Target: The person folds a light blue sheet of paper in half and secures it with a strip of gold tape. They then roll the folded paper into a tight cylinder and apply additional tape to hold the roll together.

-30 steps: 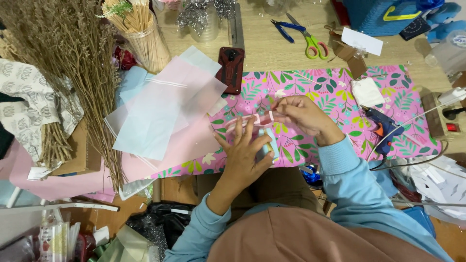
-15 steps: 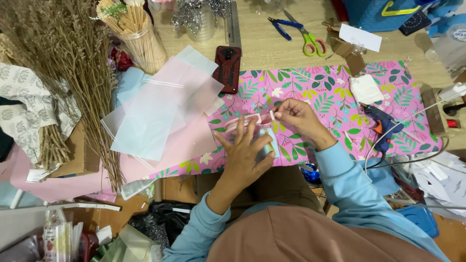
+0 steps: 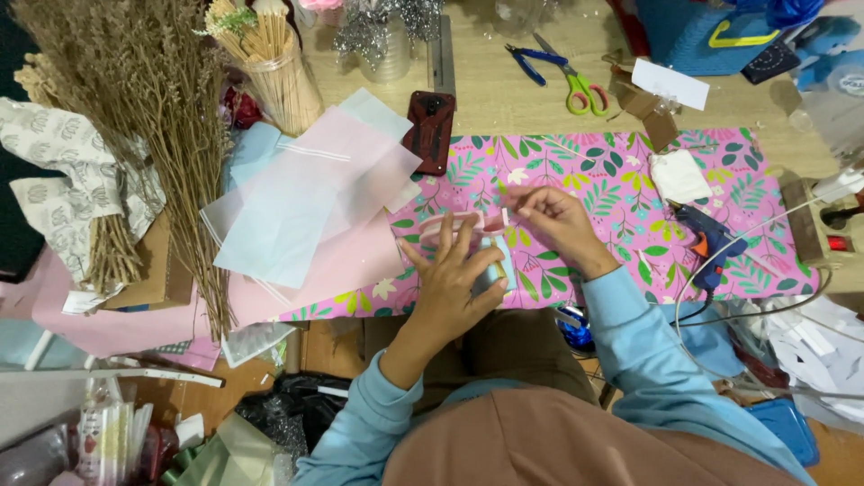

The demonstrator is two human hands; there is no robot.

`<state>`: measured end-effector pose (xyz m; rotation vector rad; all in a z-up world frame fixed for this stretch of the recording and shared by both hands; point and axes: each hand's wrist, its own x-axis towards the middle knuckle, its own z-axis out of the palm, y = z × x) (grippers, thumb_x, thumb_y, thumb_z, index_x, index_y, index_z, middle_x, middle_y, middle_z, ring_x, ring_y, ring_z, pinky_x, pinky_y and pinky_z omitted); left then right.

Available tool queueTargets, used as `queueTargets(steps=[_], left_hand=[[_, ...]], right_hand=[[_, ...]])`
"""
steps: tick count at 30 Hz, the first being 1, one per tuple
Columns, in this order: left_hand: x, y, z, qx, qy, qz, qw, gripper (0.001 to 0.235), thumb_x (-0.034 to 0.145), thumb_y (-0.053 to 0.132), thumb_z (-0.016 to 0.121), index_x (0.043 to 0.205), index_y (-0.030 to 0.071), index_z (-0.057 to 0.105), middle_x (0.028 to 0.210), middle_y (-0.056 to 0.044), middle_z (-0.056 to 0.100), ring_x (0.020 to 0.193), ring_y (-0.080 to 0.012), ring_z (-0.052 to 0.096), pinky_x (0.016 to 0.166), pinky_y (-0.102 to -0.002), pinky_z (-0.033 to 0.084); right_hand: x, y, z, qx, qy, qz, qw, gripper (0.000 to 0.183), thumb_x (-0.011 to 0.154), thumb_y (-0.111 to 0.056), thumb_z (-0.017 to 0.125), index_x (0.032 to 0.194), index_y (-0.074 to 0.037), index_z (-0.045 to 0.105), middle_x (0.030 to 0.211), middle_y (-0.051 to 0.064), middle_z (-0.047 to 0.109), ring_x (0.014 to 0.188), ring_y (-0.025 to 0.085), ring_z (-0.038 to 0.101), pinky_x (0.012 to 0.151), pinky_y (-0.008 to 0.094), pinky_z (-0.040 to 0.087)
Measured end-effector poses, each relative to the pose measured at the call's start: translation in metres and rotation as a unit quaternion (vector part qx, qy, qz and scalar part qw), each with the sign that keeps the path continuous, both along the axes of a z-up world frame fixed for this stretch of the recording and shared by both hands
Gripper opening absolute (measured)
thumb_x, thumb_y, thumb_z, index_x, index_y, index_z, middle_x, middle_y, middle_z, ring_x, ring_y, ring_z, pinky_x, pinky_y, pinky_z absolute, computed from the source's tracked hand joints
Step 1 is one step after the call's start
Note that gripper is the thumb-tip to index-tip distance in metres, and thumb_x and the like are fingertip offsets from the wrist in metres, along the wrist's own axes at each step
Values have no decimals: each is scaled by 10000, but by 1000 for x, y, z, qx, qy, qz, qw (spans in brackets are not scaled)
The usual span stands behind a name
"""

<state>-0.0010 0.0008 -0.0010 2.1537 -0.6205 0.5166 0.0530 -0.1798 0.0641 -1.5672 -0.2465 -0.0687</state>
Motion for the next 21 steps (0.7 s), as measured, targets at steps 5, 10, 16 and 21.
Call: queueTargets(steps=[5, 10, 16, 21], left_hand=[[0, 2, 0, -1, -7, -5, 1000, 313, 940, 508, 547, 1097, 266, 666, 1556, -178, 436, 1542, -400, 178, 996, -764, -286], [-2, 1, 0, -3, -9, 0, 1000, 315, 933, 517, 560, 1088, 266, 668, 1556, -173, 442, 1534, -408, 206, 987, -772, -287], [3, 1, 2, -14, -18, 3, 1000, 324, 938, 522, 553, 1090, 262, 672, 1542, -168, 464, 1534, -405, 207, 996, -776, -284], [1, -2, -4, -6, -49, 14, 999, 384, 934, 575, 566, 1111, 259, 693, 1543, -176, 466, 1537, -395, 197, 1011, -768, -289]], right_hand=[[7, -42, -68, 42, -85, 14, 995, 328, 908, 62, 684, 1169, -17, 503, 1404, 210, 542, 1153, 260, 647, 946, 348, 578], [-27, -27, -96, 32, -91, 13, 995, 618, 866, 68, 713, 1334, -88, 340, 1479, 189, 462, 1252, 260, 603, 999, 329, 552], [-56, -10, -145, 121, -149, 9, 981, 973, 763, -357, 860, 1430, -121, 193, 1349, 246, 532, 1237, 345, 577, 1001, 435, 523], [-74, 12, -145, -19, -238, -99, 966, 1097, 724, -53, 909, 1469, -75, 104, 1331, 276, 524, 1169, 369, 615, 934, 471, 550]])
